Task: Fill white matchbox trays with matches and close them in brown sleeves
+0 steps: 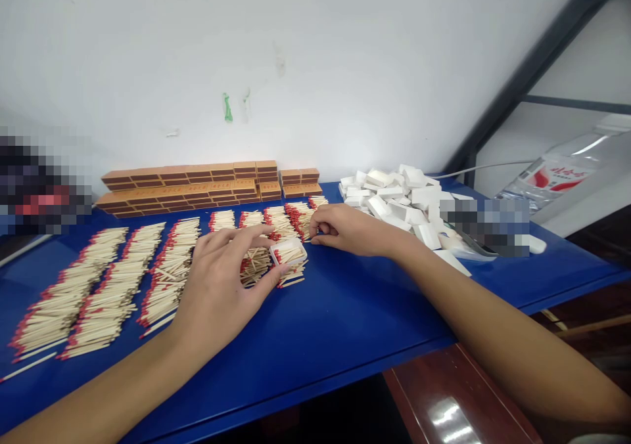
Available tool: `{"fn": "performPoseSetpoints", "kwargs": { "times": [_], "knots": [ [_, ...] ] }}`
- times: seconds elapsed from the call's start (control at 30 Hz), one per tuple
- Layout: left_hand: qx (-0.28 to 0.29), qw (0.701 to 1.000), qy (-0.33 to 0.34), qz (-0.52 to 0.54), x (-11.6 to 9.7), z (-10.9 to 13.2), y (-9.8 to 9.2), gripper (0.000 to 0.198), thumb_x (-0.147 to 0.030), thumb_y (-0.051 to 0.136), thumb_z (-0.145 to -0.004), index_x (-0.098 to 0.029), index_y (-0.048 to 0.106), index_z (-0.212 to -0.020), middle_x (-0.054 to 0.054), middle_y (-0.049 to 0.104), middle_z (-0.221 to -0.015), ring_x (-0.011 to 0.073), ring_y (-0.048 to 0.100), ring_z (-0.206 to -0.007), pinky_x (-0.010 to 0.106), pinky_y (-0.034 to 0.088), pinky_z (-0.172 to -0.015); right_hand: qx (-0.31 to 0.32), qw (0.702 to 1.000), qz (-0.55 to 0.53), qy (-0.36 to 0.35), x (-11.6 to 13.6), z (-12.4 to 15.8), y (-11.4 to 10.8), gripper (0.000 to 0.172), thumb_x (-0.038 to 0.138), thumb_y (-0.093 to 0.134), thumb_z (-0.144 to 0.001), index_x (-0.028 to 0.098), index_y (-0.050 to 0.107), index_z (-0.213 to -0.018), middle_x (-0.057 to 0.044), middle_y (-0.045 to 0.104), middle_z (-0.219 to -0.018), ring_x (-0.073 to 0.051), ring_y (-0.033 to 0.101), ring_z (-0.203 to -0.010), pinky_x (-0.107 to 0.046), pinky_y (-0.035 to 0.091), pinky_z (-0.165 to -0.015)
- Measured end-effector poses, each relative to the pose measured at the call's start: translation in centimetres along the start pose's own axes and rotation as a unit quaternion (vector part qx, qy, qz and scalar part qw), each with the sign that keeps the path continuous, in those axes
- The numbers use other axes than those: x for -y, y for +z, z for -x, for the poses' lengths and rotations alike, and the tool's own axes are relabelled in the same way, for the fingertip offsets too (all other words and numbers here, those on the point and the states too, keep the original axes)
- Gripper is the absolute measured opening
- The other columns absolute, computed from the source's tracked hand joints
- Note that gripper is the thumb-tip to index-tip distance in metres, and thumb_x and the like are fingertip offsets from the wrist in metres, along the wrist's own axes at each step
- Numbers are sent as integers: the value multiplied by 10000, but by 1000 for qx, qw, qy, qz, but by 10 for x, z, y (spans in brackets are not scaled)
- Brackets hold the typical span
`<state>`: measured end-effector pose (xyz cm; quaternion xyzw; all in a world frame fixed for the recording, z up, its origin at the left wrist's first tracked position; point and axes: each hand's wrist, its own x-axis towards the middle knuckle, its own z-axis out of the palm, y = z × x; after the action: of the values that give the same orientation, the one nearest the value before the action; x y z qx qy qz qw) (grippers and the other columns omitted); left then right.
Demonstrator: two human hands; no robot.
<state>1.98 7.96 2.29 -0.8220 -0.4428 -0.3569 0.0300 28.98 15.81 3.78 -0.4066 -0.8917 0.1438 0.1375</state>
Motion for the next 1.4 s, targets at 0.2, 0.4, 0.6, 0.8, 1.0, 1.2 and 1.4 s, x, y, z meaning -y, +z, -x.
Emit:
{"fn": "performPoseSetpoints", "kwargs": {
  "times": [0.2, 0.4, 0.6, 0.8, 1.0, 1.2, 1.4],
  "knots": [
    [-1, 1000, 2, -3, 1, 1, 0, 386, -436, 770, -975, -294, 628, -1305, 20, 811, -1190, 315, 698, -1196, 505, 457, -1089, 22, 1000, -2, 20, -4, 2, 0, 157, 121, 632, -970, 191, 605, -831, -24, 635, -862, -156, 494, -736, -296, 350, -687],
    [0, 1000, 8, -4, 2, 0, 1, 396, -415, 787, -968, -301, 614, -1306, 6, 816, -1171, 309, 698, -1195, 494, 454, -1082, 11, 999, 8, 29, -3, 1, -1, 99, 138, 657, -974, 189, 639, -891, -30, 652, -872, -169, 514, -765, -294, 343, -686],
    [-1, 1000, 8, -6, 1, 0, 1, 418, -424, 778, -975, -304, 600, -1335, 15, 815, -1167, 316, 696, -1200, 493, 460, -1073, 12, 1000, 11, 16, -2, 1, -1, 132, 85, 642, -964, 189, 669, -887, -33, 672, -881, -171, 540, -791, -295, 341, -706],
    [-1, 1000, 8, -6, 1, 0, 1, 394, -408, 792, -965, -303, 619, -1303, 4, 815, -1172, 311, 702, -1182, 490, 461, -1068, -4, 1000, 18, 17, -1, 1, -2, 80, 113, 677, -961, 187, 686, -931, -33, 664, -874, -174, 543, -794, -296, 343, -704],
    [-5, 1000, 9, -4, 2, 0, 1, 457, -418, 799, -958, -309, 593, -1351, 4, 821, -1127, 312, 700, -1187, 495, 463, -1070, 16, 1000, 7, 26, -4, 2, 0, 151, 81, 640, -949, 188, 646, -843, -43, 673, -897, -172, 541, -775, -297, 357, -696],
    [-3, 1000, 9, -3, 1, 1, 1, 388, -415, 779, -973, -304, 620, -1309, 0, 815, -1175, 302, 702, -1176, 495, 461, -1075, -27, 999, -21, 8, 10, 6, -10, 111, 176, 642, -993, 184, 651, -883, -19, 626, -831, -166, 518, -753, -294, 346, -700],
    [-8, 1000, 20, -8, 1, 2, 2, 465, -404, 800, -960, -307, 584, -1361, -6, 823, -1122, 302, 703, -1172, 471, 465, -1050, -78, 991, -91, -57, 41, 9, -4, 94, 220, 650, -1013, 193, 667, -926, 11, 584, -792, -152, 502, -749, -281, 347, -686]
  ]
}}
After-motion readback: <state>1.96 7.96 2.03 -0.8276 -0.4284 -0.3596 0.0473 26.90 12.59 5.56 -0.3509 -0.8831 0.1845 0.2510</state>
